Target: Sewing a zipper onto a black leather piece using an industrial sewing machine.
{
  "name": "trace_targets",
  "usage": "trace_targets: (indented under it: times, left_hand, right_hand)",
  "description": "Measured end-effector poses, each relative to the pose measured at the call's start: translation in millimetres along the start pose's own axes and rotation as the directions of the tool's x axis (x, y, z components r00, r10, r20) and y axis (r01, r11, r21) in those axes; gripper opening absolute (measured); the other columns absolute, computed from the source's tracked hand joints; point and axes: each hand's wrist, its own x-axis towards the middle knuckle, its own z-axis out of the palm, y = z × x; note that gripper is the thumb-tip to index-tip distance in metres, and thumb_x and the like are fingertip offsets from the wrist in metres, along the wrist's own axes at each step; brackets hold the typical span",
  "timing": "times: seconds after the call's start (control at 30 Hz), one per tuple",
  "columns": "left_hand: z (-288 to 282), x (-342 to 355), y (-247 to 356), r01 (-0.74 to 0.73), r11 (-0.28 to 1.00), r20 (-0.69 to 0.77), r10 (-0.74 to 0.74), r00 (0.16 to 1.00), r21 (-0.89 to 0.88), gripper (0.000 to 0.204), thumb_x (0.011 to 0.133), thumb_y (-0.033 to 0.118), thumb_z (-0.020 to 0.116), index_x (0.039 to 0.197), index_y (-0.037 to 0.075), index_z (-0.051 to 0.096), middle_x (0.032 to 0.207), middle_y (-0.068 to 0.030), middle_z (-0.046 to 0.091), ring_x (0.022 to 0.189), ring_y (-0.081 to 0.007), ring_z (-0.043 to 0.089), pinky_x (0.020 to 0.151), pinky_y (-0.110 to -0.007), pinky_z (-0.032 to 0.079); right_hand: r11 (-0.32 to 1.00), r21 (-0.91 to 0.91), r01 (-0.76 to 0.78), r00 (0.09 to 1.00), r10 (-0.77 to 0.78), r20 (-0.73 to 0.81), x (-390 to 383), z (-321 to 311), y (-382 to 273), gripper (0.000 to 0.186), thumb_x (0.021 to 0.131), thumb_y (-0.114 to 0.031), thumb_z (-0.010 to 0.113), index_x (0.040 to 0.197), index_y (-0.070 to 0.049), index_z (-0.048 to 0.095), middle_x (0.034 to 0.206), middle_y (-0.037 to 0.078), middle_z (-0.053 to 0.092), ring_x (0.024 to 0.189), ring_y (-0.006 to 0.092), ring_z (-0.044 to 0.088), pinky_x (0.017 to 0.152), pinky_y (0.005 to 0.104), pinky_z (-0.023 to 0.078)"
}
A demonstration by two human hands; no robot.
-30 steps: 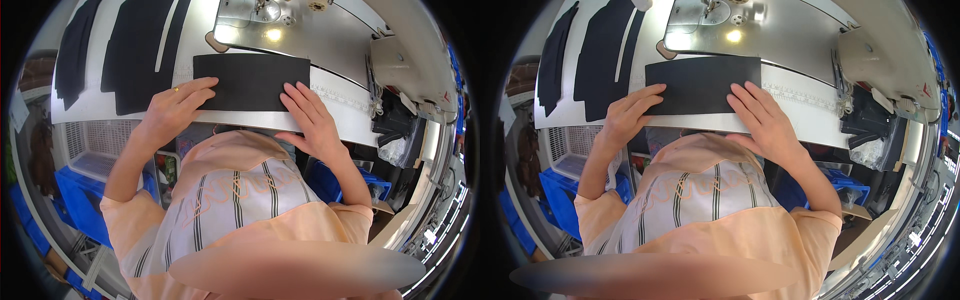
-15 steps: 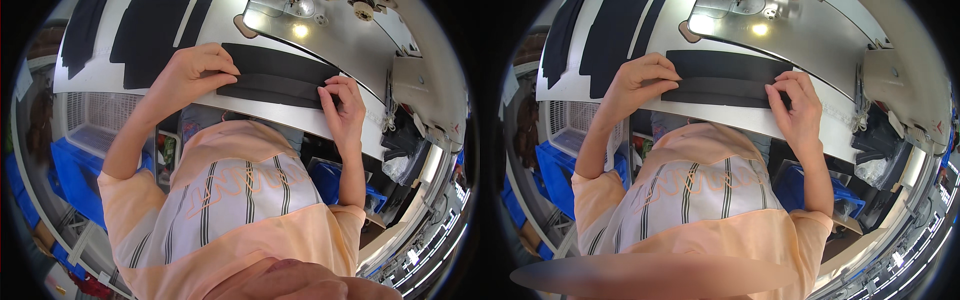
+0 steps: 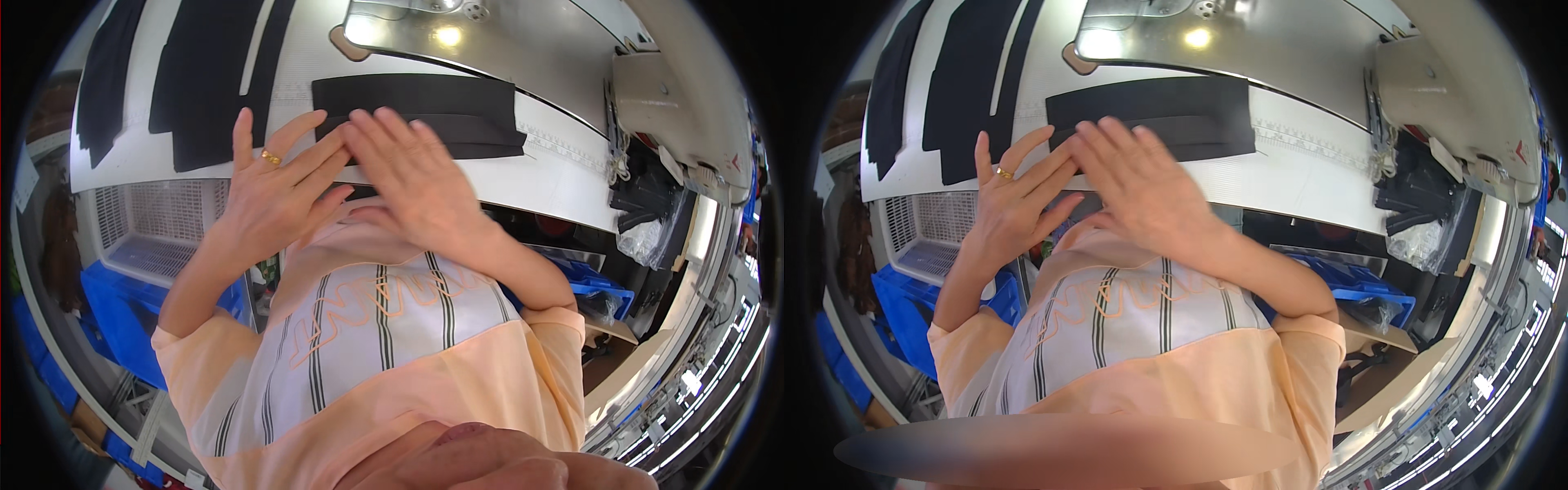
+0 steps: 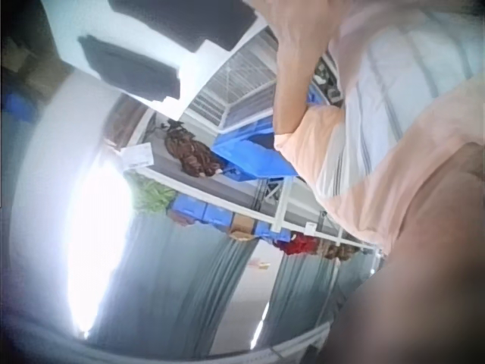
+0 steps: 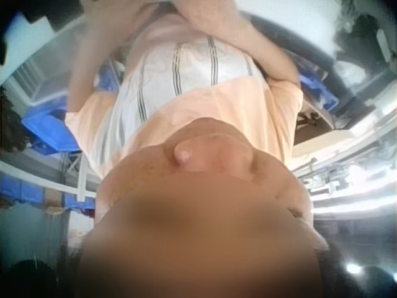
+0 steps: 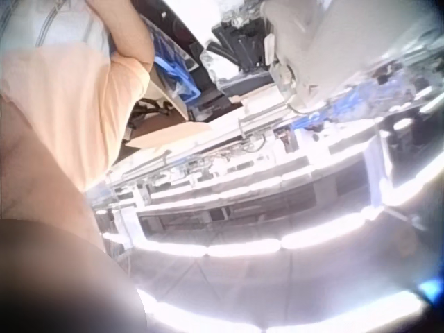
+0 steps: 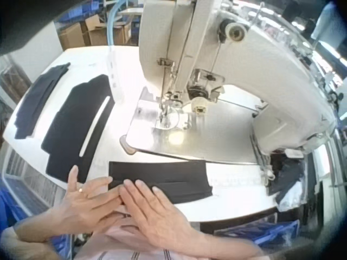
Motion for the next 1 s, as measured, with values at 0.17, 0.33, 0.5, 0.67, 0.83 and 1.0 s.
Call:
trace_targets:
  times: [0.17, 0.33, 0.5, 0.67, 0.83, 1.0]
  left_hand:
    - [3, -9, 4, 0.034, 0.998, 0.040, -0.036, 0.999, 0.061, 0.044, 0.081, 0.031, 0.074, 0.119, 0.011, 0.068, 0.132, 0.0038, 0.061, 0.132, -0.0219, 0.047, 0.114, -0.060, 0.002]
    - [8, -12, 16, 0.106, 0.970, 0.033, -0.116, 0.993, 0.219, 0.046, 0.087, 0.031, 0.068, 0.129, 0.015, 0.064, 0.135, 0.0030, 0.057, 0.135, -0.0228, 0.042, 0.115, -0.057, -0.005]
    - [21, 15, 18, 0.169, 0.919, -0.044, -0.164, 0.985, 0.356, 0.042, 0.089, 0.033, 0.067, 0.126, 0.015, 0.065, 0.125, 0.0046, 0.060, 0.133, -0.0218, 0.043, 0.114, -0.056, -0.008]
    - [38, 53, 12, 0.194, 0.913, -0.100, -0.169, 0.981, 0.359, 0.040, 0.089, 0.040, 0.067, 0.121, 0.017, 0.068, 0.126, 0.0085, 0.063, 0.132, -0.0214, 0.047, 0.113, -0.058, -0.011]
    - [34, 78, -5, 0.038, 0.964, -0.057, -0.023, 0.998, 0.264, 0.041, 0.087, 0.029, 0.070, 0.126, 0.017, 0.065, 0.135, 0.0081, 0.058, 0.139, -0.0237, 0.040, 0.112, -0.063, 0.011]
    - [30, 91, -22, -0.037, 0.986, 0.035, 0.032, 0.999, 0.163, 0.045, 0.086, 0.024, 0.070, 0.129, 0.015, 0.062, 0.137, 0.0059, 0.057, 0.141, -0.0245, 0.036, 0.113, -0.061, 0.017]
  right_hand:
    - [0.985, -0.046, -0.169, 0.983, 0.165, -0.081, -47, -3, 23, 0.087, 0.078, -0.049, 0.069, 0.147, -0.005, 0.039, 0.154, 0.012, 0.036, 0.143, 0.0287, 0.033, 0.114, 0.0448, 0.029]
    - [0.946, -0.219, -0.239, 0.957, 0.192, -0.219, -119, 0, 66, 0.075, 0.079, -0.045, 0.069, 0.139, -0.007, 0.050, 0.147, 0.011, 0.047, 0.139, 0.0312, 0.039, 0.115, 0.0485, 0.023]
    - [0.989, -0.145, 0.032, 0.912, -0.088, -0.401, -120, 21, 37, 0.020, 0.079, -0.022, 0.075, 0.093, -0.011, 0.068, 0.119, 0.008, 0.065, 0.119, 0.0302, 0.057, 0.110, 0.0480, 0.032]
    - [0.999, -0.038, 0.037, 0.913, -0.049, -0.406, -130, -21, 27, 0.021, 0.075, -0.020, 0.078, 0.091, -0.010, 0.067, 0.106, 0.006, 0.067, 0.105, 0.0246, 0.063, 0.087, 0.0391, 0.051]
    - [0.476, -0.210, -0.854, 0.484, 0.578, -0.658, -230, -114, 117, 0.011, 0.085, -0.004, 0.065, 0.093, -0.006, 0.072, 0.091, 0.008, 0.068, 0.082, 0.0294, 0.065, 0.073, 0.0378, 0.052]
    - [0.557, -0.472, -0.683, 0.719, 0.398, -0.571, -295, -130, 209, 0.013, 0.088, -0.010, 0.065, 0.098, -0.005, 0.071, 0.092, 0.008, 0.068, 0.084, 0.0295, 0.065, 0.075, 0.0359, 0.052]
